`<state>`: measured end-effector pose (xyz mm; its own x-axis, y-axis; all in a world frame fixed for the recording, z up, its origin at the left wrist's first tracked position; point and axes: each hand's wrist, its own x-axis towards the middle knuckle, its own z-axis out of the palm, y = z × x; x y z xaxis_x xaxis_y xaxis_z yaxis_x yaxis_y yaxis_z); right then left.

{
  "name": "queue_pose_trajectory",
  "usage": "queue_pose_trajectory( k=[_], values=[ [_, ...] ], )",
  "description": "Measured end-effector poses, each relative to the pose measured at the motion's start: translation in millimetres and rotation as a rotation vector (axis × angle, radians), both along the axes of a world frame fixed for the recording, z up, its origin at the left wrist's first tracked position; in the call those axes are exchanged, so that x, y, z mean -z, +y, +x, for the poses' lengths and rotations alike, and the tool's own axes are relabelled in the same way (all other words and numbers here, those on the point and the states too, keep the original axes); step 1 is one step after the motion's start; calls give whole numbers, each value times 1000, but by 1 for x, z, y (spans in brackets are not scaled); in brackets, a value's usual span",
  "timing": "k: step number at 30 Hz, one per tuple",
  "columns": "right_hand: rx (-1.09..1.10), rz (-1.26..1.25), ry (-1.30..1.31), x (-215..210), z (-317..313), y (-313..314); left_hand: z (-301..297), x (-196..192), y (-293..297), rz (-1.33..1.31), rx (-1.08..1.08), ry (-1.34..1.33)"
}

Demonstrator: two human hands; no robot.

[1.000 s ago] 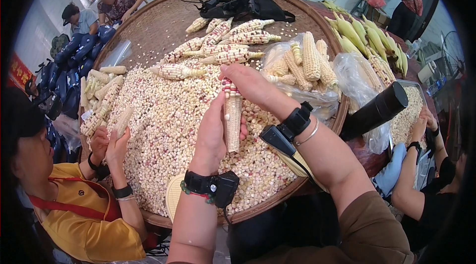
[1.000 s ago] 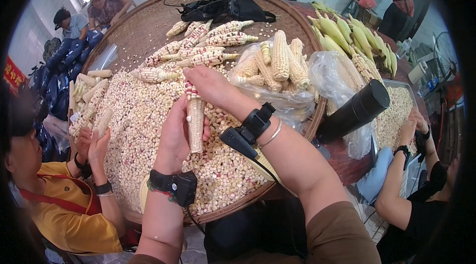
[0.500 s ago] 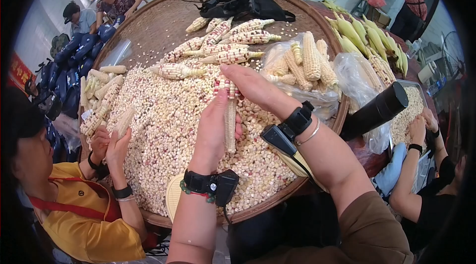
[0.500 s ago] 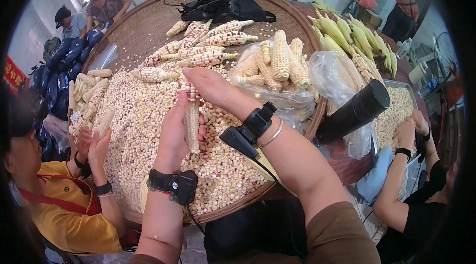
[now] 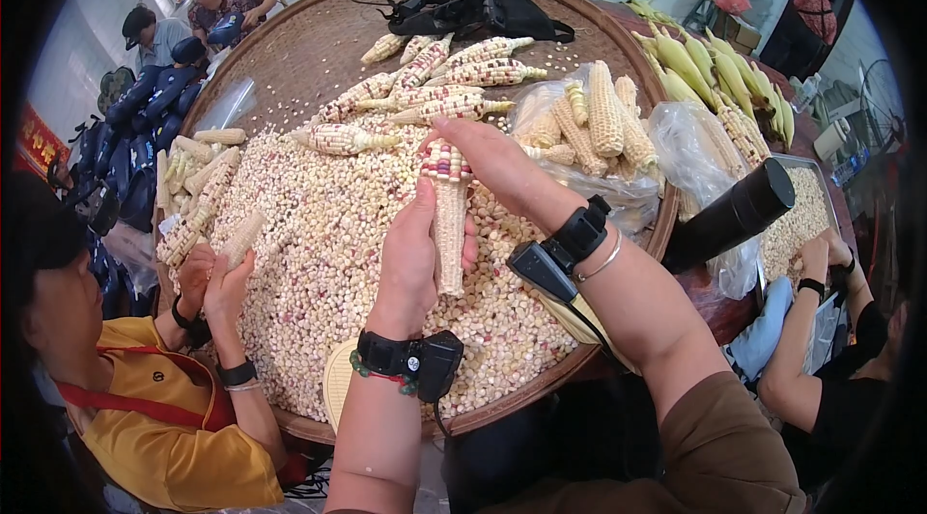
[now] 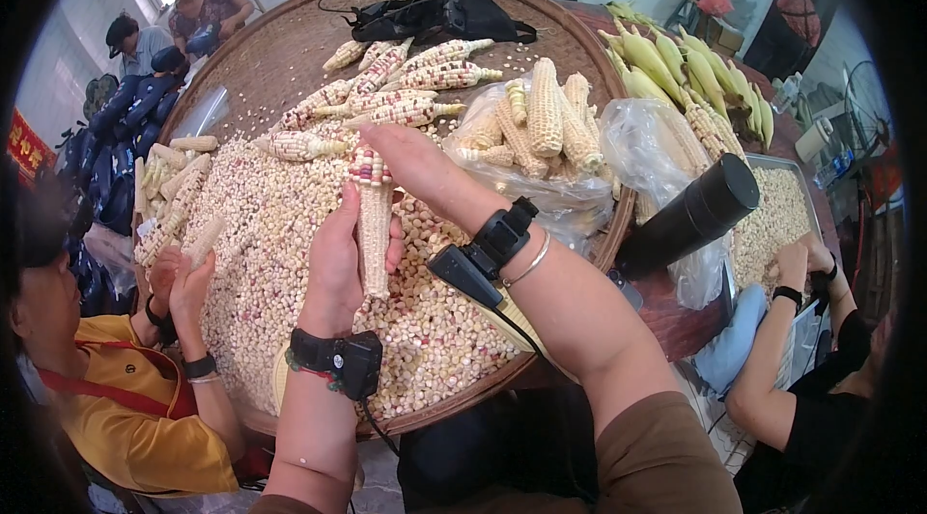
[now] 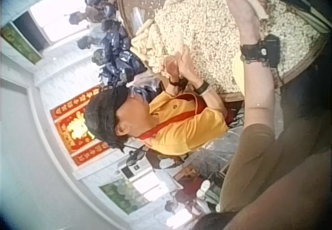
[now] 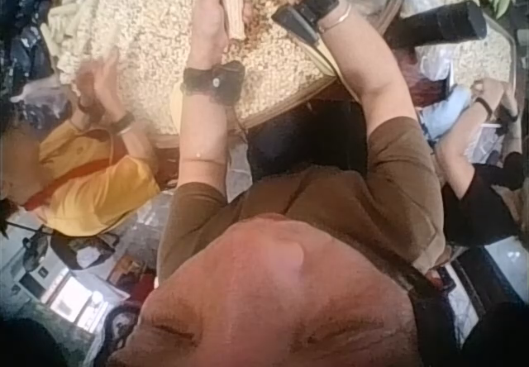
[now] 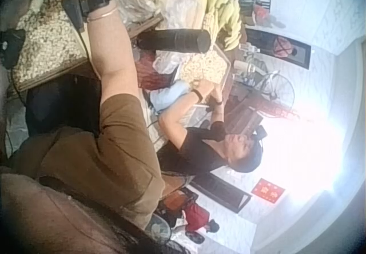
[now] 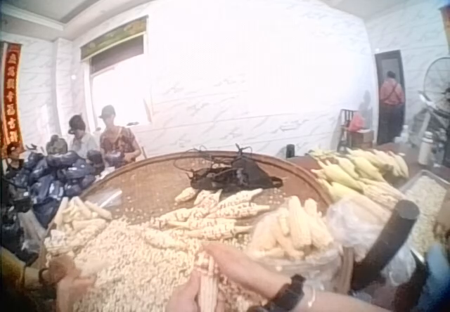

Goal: The recorder is shelling kernels from corn cobs by hand into a large shared tray with other people.

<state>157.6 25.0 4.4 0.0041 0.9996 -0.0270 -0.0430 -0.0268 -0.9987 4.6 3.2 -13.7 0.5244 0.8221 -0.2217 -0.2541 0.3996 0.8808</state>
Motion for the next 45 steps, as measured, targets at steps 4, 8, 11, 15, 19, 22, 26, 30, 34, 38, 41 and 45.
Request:
queue_pose_trajectory(
  k=[4, 8, 11, 15, 19, 22, 26, 30, 34, 38, 41, 45],
  values=[
    [21, 38, 30, 5, -1, 3, 1, 0, 1, -80, -11, -57],
    [36, 104, -147, 6, -1, 1, 3, -7, -1, -122, -90, 3],
    [38, 196, -224, 10, 0, 4, 3, -5, 2, -103, -100, 62],
    [18, 162, -217, 11, 1, 3, 5, -9, 0, -56, -64, 188],
    [6, 79, -103, 8, -2, 3, 2, -5, 1, 10, -69, 157],
    [10, 82, 9, 11, -2, 5, 2, -2, 2, 13, -65, 101],
    [4, 76, 35, 14, 0, 6, 2, -1, 2, 11, -41, 48],
    [15, 83, 62, 13, 0, 5, 2, 1, 2, -4, -31, 17],
    [31, 56, 50, 5, -3, 2, 0, 5, 3, -65, -12, -9],
    [45, 89, -22, 7, 0, 3, 4, -4, -2, -139, -111, 5],
    [52, 146, -91, 9, -1, 4, 6, -9, -2, -144, -180, 79],
    [52, 170, -151, 13, 0, 6, 4, 0, 3, -76, -58, 100]
  ],
)
